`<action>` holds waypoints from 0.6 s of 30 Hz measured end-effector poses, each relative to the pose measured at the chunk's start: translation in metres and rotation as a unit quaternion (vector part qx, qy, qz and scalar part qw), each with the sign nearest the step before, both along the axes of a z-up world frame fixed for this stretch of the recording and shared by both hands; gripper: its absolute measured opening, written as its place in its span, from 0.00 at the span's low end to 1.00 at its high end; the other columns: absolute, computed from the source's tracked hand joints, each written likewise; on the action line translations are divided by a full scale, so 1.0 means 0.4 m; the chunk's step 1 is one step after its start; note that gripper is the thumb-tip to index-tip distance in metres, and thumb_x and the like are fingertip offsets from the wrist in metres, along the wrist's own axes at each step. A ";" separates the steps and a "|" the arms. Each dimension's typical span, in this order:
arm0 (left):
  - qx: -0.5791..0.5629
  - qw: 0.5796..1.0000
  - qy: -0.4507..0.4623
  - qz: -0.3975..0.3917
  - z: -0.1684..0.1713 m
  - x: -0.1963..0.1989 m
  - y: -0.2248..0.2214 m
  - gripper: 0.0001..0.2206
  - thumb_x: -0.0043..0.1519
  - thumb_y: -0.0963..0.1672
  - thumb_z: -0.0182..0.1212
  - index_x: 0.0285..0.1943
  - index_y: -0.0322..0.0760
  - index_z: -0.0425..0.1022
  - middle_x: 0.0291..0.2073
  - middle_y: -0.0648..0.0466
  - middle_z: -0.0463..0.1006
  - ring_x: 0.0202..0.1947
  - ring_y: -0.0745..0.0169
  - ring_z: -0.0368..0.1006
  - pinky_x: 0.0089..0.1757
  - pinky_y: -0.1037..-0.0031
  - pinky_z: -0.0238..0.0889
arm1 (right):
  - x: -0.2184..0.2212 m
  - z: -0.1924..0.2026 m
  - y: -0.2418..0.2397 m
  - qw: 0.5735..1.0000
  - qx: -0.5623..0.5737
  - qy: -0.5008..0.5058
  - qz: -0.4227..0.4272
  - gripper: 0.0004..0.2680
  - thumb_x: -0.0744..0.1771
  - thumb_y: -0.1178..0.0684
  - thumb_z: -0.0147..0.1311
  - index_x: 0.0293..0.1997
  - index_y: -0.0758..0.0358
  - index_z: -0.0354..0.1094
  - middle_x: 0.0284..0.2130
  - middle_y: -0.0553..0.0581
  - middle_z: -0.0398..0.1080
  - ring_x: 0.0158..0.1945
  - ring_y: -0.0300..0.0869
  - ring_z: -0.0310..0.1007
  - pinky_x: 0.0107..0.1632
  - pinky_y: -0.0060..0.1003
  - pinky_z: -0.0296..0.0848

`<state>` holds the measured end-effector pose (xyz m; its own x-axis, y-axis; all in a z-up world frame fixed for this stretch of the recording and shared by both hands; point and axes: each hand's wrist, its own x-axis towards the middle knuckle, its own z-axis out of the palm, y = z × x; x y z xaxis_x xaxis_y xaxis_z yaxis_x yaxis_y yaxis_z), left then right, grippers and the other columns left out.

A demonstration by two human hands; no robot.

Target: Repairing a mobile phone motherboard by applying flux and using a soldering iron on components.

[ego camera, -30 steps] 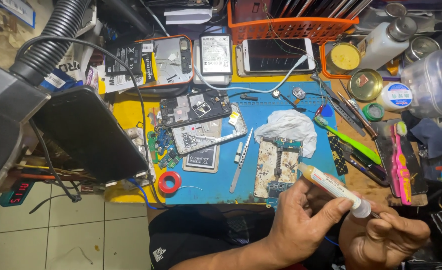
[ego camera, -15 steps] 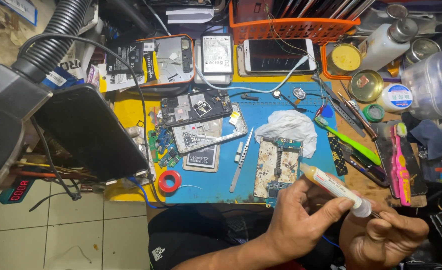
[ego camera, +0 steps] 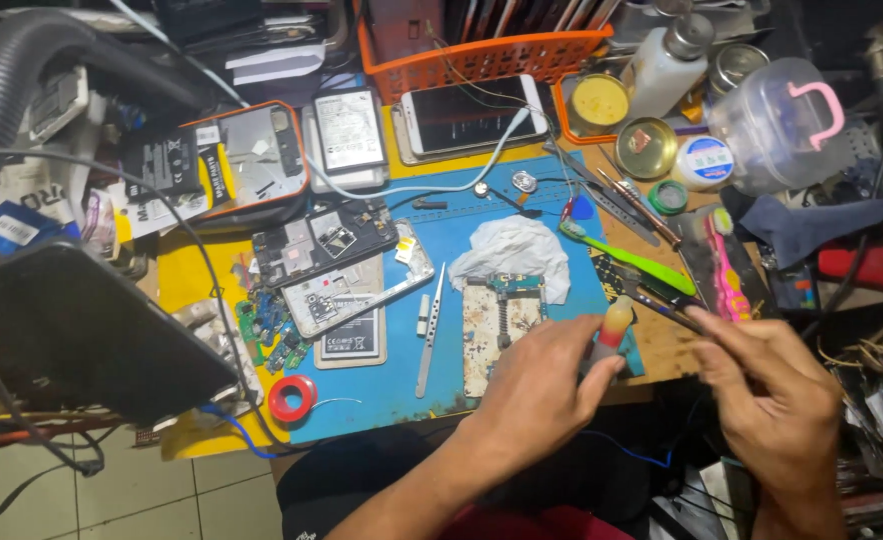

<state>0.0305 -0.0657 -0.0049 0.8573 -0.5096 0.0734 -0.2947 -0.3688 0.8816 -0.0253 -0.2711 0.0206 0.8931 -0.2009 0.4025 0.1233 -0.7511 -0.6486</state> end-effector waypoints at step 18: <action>0.042 0.997 -0.059 0.006 -0.003 -0.016 -0.011 0.13 0.68 0.45 0.57 0.56 0.33 0.71 0.36 0.44 0.78 0.36 0.44 0.72 0.34 0.57 0.65 | 0.069 0.123 0.009 0.974 -0.162 0.010 0.159 0.08 0.66 0.63 0.62 0.49 0.65 0.78 0.41 0.59 0.78 0.42 0.42 0.78 0.49 0.33 0.74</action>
<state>0.0239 -0.0702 -0.0060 0.8512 -0.5082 0.1308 -0.3892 -0.4443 0.8069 0.0023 -0.2676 0.0698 0.8979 0.2213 0.3804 0.3726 -0.8423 -0.3895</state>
